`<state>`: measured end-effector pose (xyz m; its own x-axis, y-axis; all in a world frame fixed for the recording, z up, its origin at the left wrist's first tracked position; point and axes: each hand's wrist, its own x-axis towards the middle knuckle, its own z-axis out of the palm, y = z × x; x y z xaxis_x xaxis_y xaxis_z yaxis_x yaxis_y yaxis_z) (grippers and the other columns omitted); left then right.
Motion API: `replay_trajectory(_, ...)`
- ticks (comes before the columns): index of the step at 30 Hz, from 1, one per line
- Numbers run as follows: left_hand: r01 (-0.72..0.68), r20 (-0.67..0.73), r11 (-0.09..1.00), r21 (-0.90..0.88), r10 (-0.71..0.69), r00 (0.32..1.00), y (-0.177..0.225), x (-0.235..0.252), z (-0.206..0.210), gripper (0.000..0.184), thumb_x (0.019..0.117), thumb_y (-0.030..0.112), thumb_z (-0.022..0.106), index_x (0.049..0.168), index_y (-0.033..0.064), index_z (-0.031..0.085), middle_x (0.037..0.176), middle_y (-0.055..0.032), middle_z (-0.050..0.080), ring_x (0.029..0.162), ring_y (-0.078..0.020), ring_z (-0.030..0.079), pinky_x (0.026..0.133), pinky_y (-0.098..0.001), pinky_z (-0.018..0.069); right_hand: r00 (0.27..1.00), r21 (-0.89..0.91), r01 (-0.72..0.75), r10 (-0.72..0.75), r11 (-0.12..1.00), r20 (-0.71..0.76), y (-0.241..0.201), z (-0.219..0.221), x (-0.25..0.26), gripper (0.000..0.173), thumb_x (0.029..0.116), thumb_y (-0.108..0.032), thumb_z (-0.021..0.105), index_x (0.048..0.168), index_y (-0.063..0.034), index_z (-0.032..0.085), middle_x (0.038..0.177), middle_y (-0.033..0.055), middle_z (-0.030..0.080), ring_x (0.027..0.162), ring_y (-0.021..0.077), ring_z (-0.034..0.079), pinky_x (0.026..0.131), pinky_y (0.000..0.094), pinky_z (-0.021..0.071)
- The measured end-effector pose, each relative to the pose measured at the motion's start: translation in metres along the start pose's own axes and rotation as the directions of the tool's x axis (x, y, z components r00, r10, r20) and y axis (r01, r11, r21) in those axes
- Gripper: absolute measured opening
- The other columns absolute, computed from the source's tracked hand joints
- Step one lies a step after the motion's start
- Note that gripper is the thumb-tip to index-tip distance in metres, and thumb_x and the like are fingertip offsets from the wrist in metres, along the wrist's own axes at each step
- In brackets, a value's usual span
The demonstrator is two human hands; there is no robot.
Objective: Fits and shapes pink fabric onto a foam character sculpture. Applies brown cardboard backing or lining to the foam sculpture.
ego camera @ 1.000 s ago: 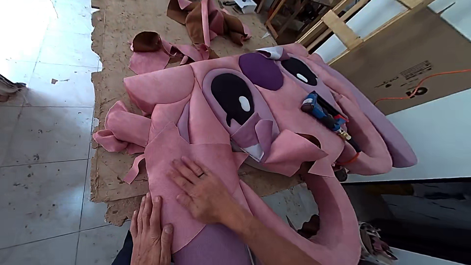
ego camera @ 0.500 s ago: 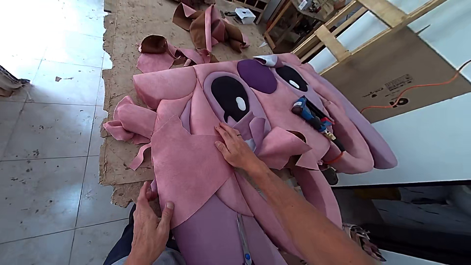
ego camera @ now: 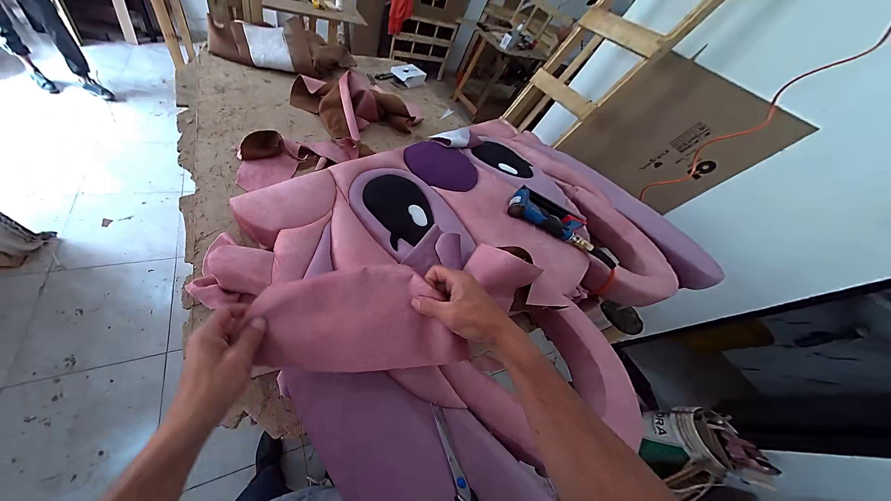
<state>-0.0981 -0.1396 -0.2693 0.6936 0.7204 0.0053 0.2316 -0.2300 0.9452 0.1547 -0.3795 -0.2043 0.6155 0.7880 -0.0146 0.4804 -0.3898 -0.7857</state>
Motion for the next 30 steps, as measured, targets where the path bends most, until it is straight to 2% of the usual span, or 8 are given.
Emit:
replay_trajectory(4, -0.184, 0.029, 0.983, 0.019, 0.184, 0.983, 0.065, 0.072, -0.022, 0.019, 0.1017, 0.015, 0.061, 0.117, 0.0065, 0.068, 0.092, -0.0056, 0.071, 0.081, -0.0138, 0.068, 0.076, -0.0404, 0.0594, 0.979, 0.215, 0.019, 0.026, 0.976, -0.203, -0.023, 0.008, -0.035, 0.012, 0.0886, -0.019, 0.072, 0.090, -0.0105, 0.062, 0.067, 0.0034, 0.061, 0.055, 0.0140, 0.058, 0.048, 0.0300, 0.0484)
replay_trajectory(7, -0.412, 0.126, 0.911, -0.029, 0.412, 0.902, 0.132, 0.109, -0.025, 0.019, 0.1002, 0.012, 0.060, 0.116, 0.0075, 0.069, 0.099, -0.0011, 0.071, 0.087, -0.0059, 0.068, 0.082, -0.0306, 0.0590, 0.955, -0.043, -0.030, 0.016, 0.999, -0.295, -0.034, 0.021, -0.071, 0.030, 0.0851, -0.047, 0.074, 0.094, -0.0193, 0.067, 0.077, -0.0057, 0.069, 0.068, 0.0088, 0.068, 0.058, 0.0333, 0.0597)
replay_trajectory(12, -0.733, 0.427, 0.664, -0.149, 0.712, 0.558, 0.194, 0.111, 0.000, 0.017, 0.0943, 0.006, 0.064, 0.110, 0.0037, 0.071, 0.102, -0.0012, 0.074, 0.091, -0.0040, 0.070, 0.083, -0.0238, 0.0605, 0.820, -0.365, 0.283, -0.421, 0.887, -0.388, -0.087, -0.012, -0.046, 0.076, 0.0848, -0.047, 0.077, 0.144, -0.0070, 0.049, 0.150, 0.0134, 0.049, 0.134, 0.0245, 0.051, 0.103, 0.0475, 0.0509)
replay_trajectory(14, -0.780, 0.413, 0.577, -0.240, 0.788, 0.456, 0.205, 0.092, 0.014, 0.021, 0.0931, 0.004, 0.066, 0.114, 0.0006, 0.069, 0.103, -0.0022, 0.073, 0.093, -0.0052, 0.070, 0.085, -0.0236, 0.0606, 0.800, -0.368, 0.428, -0.536, 0.825, -0.270, -0.110, -0.021, -0.017, 0.078, 0.0830, -0.041, 0.079, 0.146, -0.0061, 0.048, 0.147, 0.0129, 0.052, 0.137, 0.0240, 0.049, 0.111, 0.0491, 0.0438)
replay_trajectory(17, -0.763, 0.254, 0.564, -0.317, 0.825, 0.504, 0.202, 0.069, 0.016, 0.051, 0.0935, 0.014, 0.067, 0.138, -0.0020, 0.048, 0.112, -0.0066, 0.072, 0.098, -0.0150, 0.071, 0.084, -0.0320, 0.0626, 0.749, -0.391, 0.545, -0.640, 0.742, -0.171, -0.130, -0.030, 0.010, 0.024, 0.0875, -0.030, 0.074, 0.103, -0.0112, 0.072, 0.092, -0.0026, 0.071, 0.089, 0.0059, 0.066, 0.084, 0.0313, 0.0548)
replay_trajectory(21, -0.510, 0.334, 0.779, -0.366, 0.621, 0.709, 0.138, 0.064, 0.007, 0.094, 0.0847, 0.057, 0.077, 0.155, 0.0161, 0.031, 0.123, 0.0000, 0.069, 0.105, -0.0156, 0.071, 0.088, -0.0372, 0.0624, 0.741, -0.288, 0.611, -0.661, 0.738, -0.122, -0.151, -0.055, 0.013, 0.010, 0.0913, -0.018, 0.071, 0.098, -0.0099, 0.072, 0.087, -0.0055, 0.070, 0.081, -0.0013, 0.067, 0.074, 0.0179, 0.0585)
replay_trajectory(25, -0.301, 0.509, 0.889, -0.345, 0.447, 0.736, 0.060, 0.055, 0.015, 0.035, 0.0869, 0.030, 0.080, 0.115, 0.0121, 0.069, 0.100, -0.0016, 0.076, 0.095, -0.0148, 0.073, 0.086, -0.0372, 0.0623, 0.791, -0.193, 0.528, -0.562, 0.827, -0.242, -0.162, -0.075, 0.003, 0.010, 0.0940, -0.017, 0.069, 0.102, -0.0119, 0.069, 0.084, -0.0074, 0.069, 0.072, -0.0006, 0.065, 0.062, 0.0174, 0.0574)
replay_trajectory(30, -0.213, 0.553, 0.932, -0.292, 0.347, 0.757, 0.043, 0.052, -0.035, 0.021, 0.0933, 0.036, 0.072, 0.097, 0.0149, 0.074, 0.083, -0.0004, 0.073, 0.072, -0.0086, 0.069, 0.065, -0.0270, 0.0589, 0.860, 0.097, 0.359, -0.288, 0.928, -0.420, -0.149, -0.066, -0.059, 0.019, 0.0908, -0.017, 0.068, 0.110, -0.0161, 0.070, 0.085, -0.0039, 0.071, 0.070, 0.0061, 0.068, 0.058, 0.0203, 0.0589)
